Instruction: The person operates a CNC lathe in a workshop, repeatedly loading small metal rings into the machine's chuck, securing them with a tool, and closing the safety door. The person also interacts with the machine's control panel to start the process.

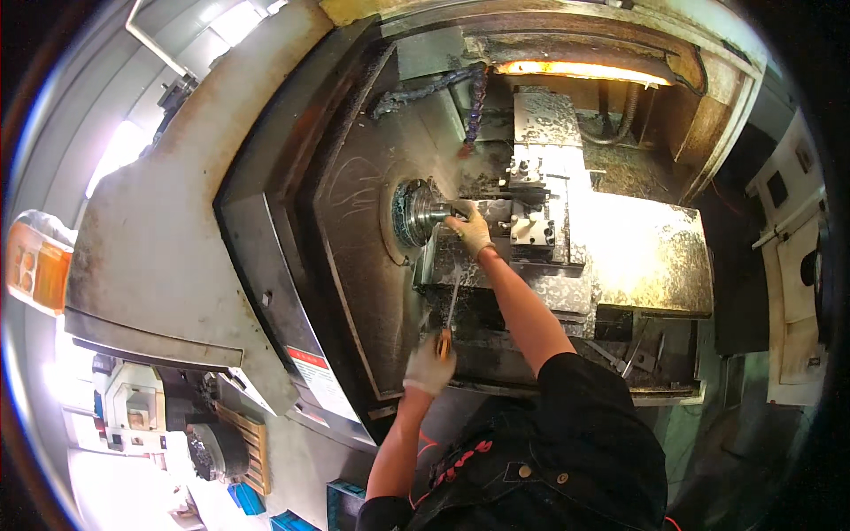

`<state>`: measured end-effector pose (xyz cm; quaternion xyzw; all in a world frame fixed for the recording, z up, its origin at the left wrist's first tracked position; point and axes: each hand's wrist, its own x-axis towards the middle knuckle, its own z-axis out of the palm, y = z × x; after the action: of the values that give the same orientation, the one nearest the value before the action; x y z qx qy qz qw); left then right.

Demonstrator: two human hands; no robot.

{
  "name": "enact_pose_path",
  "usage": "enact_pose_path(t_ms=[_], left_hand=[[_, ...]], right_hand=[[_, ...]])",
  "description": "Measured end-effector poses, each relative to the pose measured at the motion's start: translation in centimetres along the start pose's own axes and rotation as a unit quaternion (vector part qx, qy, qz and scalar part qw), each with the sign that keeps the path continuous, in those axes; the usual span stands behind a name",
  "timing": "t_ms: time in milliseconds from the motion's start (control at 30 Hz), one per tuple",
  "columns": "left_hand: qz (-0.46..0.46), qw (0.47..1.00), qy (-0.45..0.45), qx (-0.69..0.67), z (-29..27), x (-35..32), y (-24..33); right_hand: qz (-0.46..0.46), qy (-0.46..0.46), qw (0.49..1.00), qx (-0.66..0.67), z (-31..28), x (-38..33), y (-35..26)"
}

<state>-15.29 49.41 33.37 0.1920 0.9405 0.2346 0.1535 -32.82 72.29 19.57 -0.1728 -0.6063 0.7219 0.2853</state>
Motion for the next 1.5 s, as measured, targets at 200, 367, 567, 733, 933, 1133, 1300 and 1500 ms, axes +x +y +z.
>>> enact_pose_path(t_ms=[200, 367, 567, 733, 933, 1133, 1300, 1500], left_hand=[[0.015, 0.982, 0.008, -0.188, -3.9, -13.6, -6.2], [-0.030, 0.991, 0.123, 0.047, -11.2, -20.6, -12.4], [0.078, 0.940, 0.328, 0.062, -21.7, -16.5, -14.7], [0.076, 0.955, 0.269, 0.095, -24.3, -12.9, -17.7], [0.073, 0.965, 0.245, 0.056, -24.3, -12.1, -17.7], [0.004, 0.973, 0.230, 0.005, -23.8, -11.3, -19.6], [0.056, 0.952, 0.301, -0.020, -22.3, -11.4, -22.1], [0.086, 0.948, 0.289, 0.100, -23.2, -12.1, -18.9]], right_hand=[[0.020, -0.042, 0.987, -0.157, -0.1, 0.3, -1.3], [0.166, -0.053, 0.975, -0.137, 0.3, 0.8, -2.9], [0.041, -0.069, 0.990, -0.112, 0.2, 1.7, -0.6], [0.066, -0.037, 0.984, -0.161, 0.0, 2.8, 0.0], [0.094, -0.063, 0.984, -0.139, 0.5, 1.9, -0.3], [0.023, -0.060, 0.996, -0.068, -0.8, 3.5, 2.9], [0.026, -0.045, 0.990, -0.130, 0.5, 2.0, 0.8], [0.054, -0.075, 0.981, -0.169, 0.9, -0.2, -4.2]])
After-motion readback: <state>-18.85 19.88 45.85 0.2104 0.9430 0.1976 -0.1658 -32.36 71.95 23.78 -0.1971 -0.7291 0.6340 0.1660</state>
